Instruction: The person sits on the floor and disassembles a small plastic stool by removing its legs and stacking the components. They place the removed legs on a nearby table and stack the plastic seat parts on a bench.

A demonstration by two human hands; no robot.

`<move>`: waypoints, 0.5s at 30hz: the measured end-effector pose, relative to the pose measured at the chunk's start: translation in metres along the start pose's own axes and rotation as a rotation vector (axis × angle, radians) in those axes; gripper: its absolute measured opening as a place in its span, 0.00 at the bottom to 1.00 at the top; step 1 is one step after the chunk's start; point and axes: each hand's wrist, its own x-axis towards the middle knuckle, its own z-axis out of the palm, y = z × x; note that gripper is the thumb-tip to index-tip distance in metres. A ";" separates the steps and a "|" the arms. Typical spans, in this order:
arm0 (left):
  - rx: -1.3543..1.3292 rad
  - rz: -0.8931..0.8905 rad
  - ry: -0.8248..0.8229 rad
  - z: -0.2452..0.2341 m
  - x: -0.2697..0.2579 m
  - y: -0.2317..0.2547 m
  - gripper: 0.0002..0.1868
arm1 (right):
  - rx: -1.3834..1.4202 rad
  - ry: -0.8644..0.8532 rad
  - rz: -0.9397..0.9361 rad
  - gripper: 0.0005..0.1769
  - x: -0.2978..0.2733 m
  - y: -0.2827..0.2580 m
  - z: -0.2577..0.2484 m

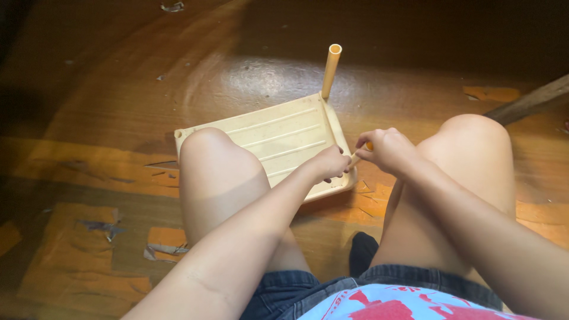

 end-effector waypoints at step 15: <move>-0.204 -0.043 0.159 -0.022 0.006 -0.032 0.23 | 0.616 0.114 0.429 0.20 0.003 -0.003 -0.088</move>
